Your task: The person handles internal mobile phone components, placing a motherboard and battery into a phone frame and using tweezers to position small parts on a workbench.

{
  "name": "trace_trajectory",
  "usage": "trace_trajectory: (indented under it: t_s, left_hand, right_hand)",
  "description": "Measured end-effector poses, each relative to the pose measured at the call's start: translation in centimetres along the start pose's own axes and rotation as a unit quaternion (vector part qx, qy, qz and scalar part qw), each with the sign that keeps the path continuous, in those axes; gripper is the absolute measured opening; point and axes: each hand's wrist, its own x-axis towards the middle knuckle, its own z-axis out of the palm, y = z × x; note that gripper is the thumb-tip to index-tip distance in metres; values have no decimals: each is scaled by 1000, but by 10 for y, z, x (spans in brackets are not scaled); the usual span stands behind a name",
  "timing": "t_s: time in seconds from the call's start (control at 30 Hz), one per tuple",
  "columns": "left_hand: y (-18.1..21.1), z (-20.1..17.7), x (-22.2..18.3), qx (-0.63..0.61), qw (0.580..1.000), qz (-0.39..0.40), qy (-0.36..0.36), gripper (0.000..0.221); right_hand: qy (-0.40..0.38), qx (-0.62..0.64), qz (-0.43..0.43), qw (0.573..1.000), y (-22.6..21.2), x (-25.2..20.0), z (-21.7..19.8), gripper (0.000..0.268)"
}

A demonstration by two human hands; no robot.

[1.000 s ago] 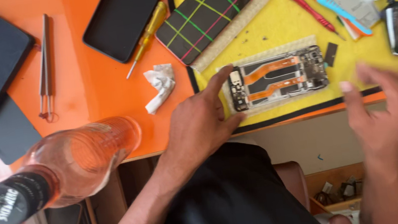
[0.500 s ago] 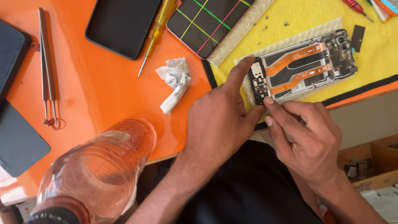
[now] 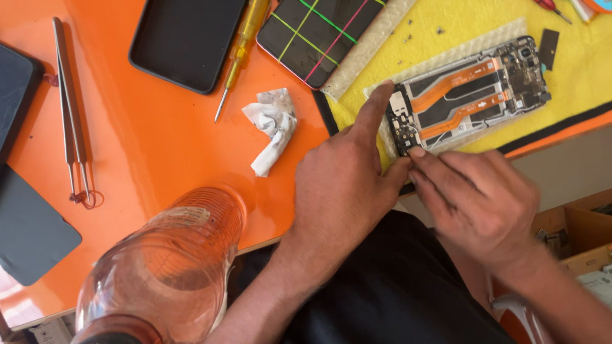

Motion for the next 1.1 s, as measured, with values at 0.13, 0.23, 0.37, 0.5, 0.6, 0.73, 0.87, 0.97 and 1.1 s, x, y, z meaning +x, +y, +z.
trace_trajectory:
  t_s: [0.13,0.23,0.37,0.5,0.6,0.73,0.87,0.97,1.1]
  left_hand:
    - [0,-1,1,18,1000,-4,-16,85]
    - [2,1,-2,8,1000,3,-2,84]
    - [-1,6,-11,-20,1000,3,19,64]
    - [-7,15,-22,-23,993,83,77,29]
    - [-10,19,-25,-10,990,100,98,19]
    - [-9,22,-24,29,984,131,113,14]
    - [-10,26,-27,84,978,151,120,10]
    - [-13,27,-27,106,974,168,110,11]
    - [-16,28,-29,120,968,193,105,16]
  right_hand:
    - [-37,13,-84,996,19,11,-9,26]
    - [-23,36,-114,993,28,17,-7,17]
    - [3,97,-97,990,31,17,0,17]
    - [-4,166,-30,986,33,15,1,20]
    - [-7,165,-32,986,34,15,0,21]
    - [-2,153,-50,987,36,16,1,23]
    - [1,148,-61,987,37,16,3,22]
    - [1,144,-66,987,38,15,3,22]
    - [15,124,-97,988,40,13,4,23]
